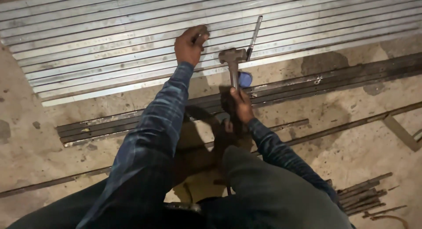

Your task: Hammering and aligning thin metal strips on a concrete floor.

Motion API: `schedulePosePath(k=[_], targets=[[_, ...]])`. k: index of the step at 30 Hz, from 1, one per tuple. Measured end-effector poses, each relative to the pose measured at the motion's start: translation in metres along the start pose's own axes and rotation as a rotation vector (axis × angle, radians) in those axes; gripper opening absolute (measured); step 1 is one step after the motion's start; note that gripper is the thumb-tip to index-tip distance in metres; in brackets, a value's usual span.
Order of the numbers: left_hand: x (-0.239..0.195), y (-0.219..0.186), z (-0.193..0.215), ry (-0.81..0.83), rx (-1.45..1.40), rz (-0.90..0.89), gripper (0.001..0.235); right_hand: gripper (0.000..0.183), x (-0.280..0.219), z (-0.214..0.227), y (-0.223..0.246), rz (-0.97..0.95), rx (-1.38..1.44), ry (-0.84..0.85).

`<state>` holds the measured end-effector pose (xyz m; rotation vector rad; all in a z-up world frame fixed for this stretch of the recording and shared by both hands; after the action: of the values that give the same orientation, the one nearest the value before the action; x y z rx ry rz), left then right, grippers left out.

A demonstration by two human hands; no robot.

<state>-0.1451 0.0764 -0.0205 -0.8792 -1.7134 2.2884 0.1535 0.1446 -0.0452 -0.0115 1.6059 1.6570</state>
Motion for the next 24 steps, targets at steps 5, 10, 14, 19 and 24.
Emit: schedulePosePath(k=[5, 10, 14, 19, 24], targets=[[-0.006, 0.0, 0.001, -0.022, 0.019, -0.064, 0.026, 0.047, 0.001, 0.001, -0.006, 0.011, 0.016, -0.026], [-0.005, 0.008, 0.0, -0.079, 0.001, -0.053, 0.029, 0.045, 0.002, 0.002, -0.003, 0.026, 0.011, -0.034], [-0.008, -0.008, 0.002, -0.171, 0.208, -0.27, 0.027, 0.046, 0.005, 0.001, -0.007, 0.061, -0.045, -0.014], [-0.01, -0.009, 0.003, -0.178, 0.268, -0.229, 0.027, 0.043, 0.0, -0.005, 0.008, -0.031, 0.089, 0.004], [-0.01, -0.009, 0.003, -0.209, 0.305, -0.303, 0.029, 0.047, 0.0, -0.005, 0.015, 0.032, 0.081, 0.039]])
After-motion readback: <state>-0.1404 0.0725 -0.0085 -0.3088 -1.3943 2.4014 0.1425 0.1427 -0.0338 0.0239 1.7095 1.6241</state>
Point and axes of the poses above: each hand's wrist, its own x-axis towards the middle knuckle, its own z-axis out of the back of the hand, y = z × x, the point moved 10 cm from there along x, towards the middle knuckle, and after that the axes turned 4 degrees about z, right-handed, at the moved point
